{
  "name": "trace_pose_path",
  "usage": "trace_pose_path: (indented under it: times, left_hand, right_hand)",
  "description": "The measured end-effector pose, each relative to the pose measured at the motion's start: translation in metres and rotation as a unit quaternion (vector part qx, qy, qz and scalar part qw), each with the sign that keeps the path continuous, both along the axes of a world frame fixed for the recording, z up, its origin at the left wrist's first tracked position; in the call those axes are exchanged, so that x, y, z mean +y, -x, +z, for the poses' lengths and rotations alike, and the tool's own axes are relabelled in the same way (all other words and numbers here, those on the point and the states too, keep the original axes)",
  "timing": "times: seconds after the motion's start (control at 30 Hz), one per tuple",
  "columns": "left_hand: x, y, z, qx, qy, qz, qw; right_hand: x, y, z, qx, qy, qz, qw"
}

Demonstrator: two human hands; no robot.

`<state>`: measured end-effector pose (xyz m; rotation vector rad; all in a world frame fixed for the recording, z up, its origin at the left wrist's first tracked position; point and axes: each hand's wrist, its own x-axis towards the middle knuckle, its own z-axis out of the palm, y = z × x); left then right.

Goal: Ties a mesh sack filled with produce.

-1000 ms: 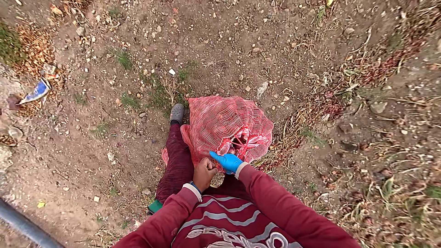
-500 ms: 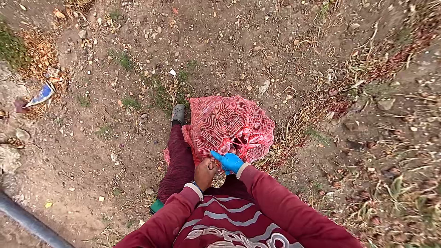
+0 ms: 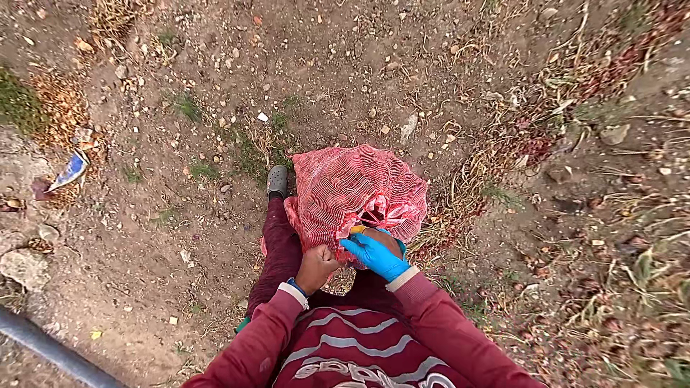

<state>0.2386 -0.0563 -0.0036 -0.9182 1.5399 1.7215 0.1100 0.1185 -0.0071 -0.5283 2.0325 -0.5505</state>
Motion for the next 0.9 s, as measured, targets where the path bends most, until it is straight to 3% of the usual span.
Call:
trace_pose_path:
  times: [0.03, 0.1, 0.23, 0.33, 0.43, 0.5, 0.6, 0.63, 0.7, 0.8, 0.9]
  left_hand:
    - [-0.006, 0.002, 0.007, 0.004, -0.004, 0.023, 1.000]
    - [-0.017, 0.007, 0.016, 0.015, -0.004, 0.057, 0.998]
    - [-0.024, 0.009, 0.009, 0.079, 0.025, -0.003, 0.997]
    - [-0.018, 0.010, 0.002, 0.148, 0.059, -0.109, 0.981]
    - [-0.017, 0.017, 0.007, 0.156, 0.035, -0.174, 0.972]
    - [-0.017, 0.018, 0.002, 0.127, -0.019, -0.152, 0.980]
    - [-0.018, 0.020, -0.010, 0.052, -0.112, -0.101, 0.987]
    - [-0.019, 0.020, -0.012, 0.037, -0.125, -0.107, 0.986]
    - [-0.025, 0.025, -0.019, 0.039, -0.148, -0.200, 0.968]
    - [-0.034, 0.044, -0.014, 0.108, -0.145, -0.407, 0.895]
    - [-0.013, 0.040, 0.003, 0.206, -0.074, -0.505, 0.835]
  right_hand:
    - [0.006, 0.001, 0.003, 0.093, 0.018, -0.009, 0.995]
    - [0.014, 0.004, 0.011, 0.147, 0.051, -0.053, 0.986]
    - [0.012, -0.008, 0.018, -0.110, 0.084, -0.121, 0.983]
    - [0.006, -0.027, 0.001, -0.188, 0.079, -0.032, 0.978]
    - [-0.004, -0.032, -0.009, -0.227, 0.072, 0.035, 0.971]
    - [-0.008, -0.029, -0.008, -0.209, 0.058, 0.056, 0.975]
    - [-0.009, -0.044, -0.006, -0.099, -0.001, 0.076, 0.992]
    - [-0.008, -0.057, -0.004, -0.090, -0.019, 0.055, 0.994]
    - [-0.008, -0.072, 0.010, -0.211, -0.055, -0.056, 0.974]
    - [0.001, -0.081, 0.035, -0.302, -0.089, -0.276, 0.908]
    - [0.010, -0.091, 0.061, -0.325, -0.056, -0.408, 0.851]
